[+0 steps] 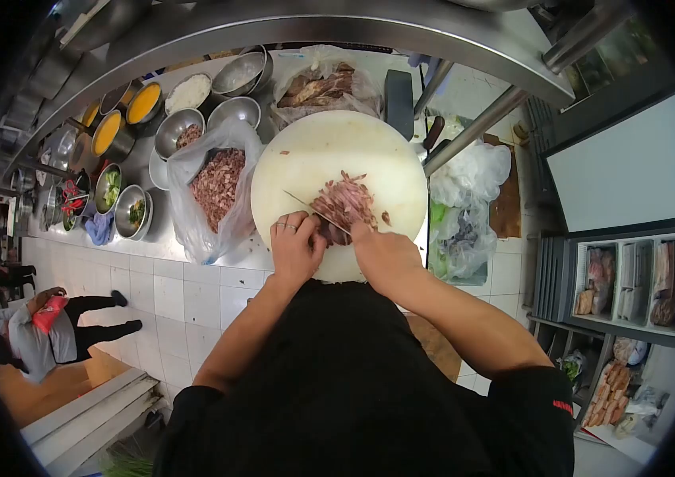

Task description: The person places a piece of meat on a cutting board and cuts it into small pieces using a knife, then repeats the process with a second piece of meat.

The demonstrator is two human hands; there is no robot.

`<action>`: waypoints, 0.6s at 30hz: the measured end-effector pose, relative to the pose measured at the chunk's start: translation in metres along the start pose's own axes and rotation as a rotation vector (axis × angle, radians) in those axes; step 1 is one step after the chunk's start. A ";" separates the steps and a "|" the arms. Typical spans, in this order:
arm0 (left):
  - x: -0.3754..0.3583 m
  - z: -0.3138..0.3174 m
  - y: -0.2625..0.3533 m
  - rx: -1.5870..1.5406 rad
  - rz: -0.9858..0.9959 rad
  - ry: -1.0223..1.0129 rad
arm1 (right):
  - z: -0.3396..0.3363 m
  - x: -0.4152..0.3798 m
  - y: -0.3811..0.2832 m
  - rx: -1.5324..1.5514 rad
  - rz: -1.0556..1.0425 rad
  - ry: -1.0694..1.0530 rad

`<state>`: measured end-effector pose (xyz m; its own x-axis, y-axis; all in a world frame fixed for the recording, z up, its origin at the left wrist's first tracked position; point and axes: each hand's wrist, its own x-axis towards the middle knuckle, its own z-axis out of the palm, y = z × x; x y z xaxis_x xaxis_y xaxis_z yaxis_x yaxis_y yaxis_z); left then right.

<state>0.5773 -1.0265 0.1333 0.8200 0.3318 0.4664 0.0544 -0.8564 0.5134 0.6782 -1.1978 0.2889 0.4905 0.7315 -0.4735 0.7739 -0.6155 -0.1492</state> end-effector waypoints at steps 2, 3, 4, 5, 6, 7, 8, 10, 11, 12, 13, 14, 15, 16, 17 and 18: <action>0.003 -0.001 0.000 0.008 0.003 0.020 | -0.002 0.016 0.007 0.009 -0.021 0.059; -0.001 -0.003 0.002 -0.002 0.009 0.016 | -0.011 0.020 0.009 0.033 -0.040 0.039; 0.004 -0.001 0.002 -0.013 0.019 0.026 | -0.022 0.022 0.013 0.047 -0.059 0.029; 0.010 -0.001 0.001 -0.010 0.025 0.040 | -0.032 0.016 0.012 0.038 -0.062 0.041; 0.008 -0.001 0.001 -0.006 0.019 0.035 | -0.039 0.003 0.008 0.019 -0.062 0.021; 0.003 -0.002 0.002 -0.003 0.007 0.021 | -0.043 -0.010 0.003 0.005 -0.063 -0.009; 0.000 -0.001 0.002 -0.003 -0.005 0.015 | -0.048 -0.018 -0.003 -0.020 -0.032 -0.092; 0.001 0.000 0.003 0.012 0.001 0.038 | -0.005 0.005 0.004 0.011 -0.032 -0.045; 0.002 0.001 0.003 0.016 0.002 0.047 | 0.001 0.012 0.004 0.035 -0.028 0.020; 0.004 0.001 0.003 0.009 0.005 0.058 | -0.001 0.019 0.010 0.028 -0.039 0.031; 0.001 -0.001 0.003 -0.002 0.015 0.053 | -0.010 0.023 0.011 0.053 -0.055 0.004; 0.002 -0.001 0.003 -0.001 0.030 0.056 | -0.021 0.024 0.013 0.074 -0.068 -0.015; 0.004 -0.001 0.003 -0.007 0.025 0.072 | -0.032 0.017 0.013 0.067 -0.069 -0.002; 0.001 0.000 0.004 -0.015 0.009 0.078 | -0.043 0.002 0.006 0.021 -0.073 -0.008; -0.001 0.001 0.004 -0.016 -0.002 0.072 | -0.045 -0.008 0.002 -0.019 -0.078 -0.025; 0.000 0.002 0.003 -0.002 -0.011 0.054 | -0.032 -0.004 0.002 -0.016 -0.084 -0.041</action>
<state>0.5780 -1.0297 0.1334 0.7871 0.3625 0.4990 0.0626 -0.8519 0.5200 0.6910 -1.1924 0.3181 0.4068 0.7675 -0.4953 0.8181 -0.5474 -0.1762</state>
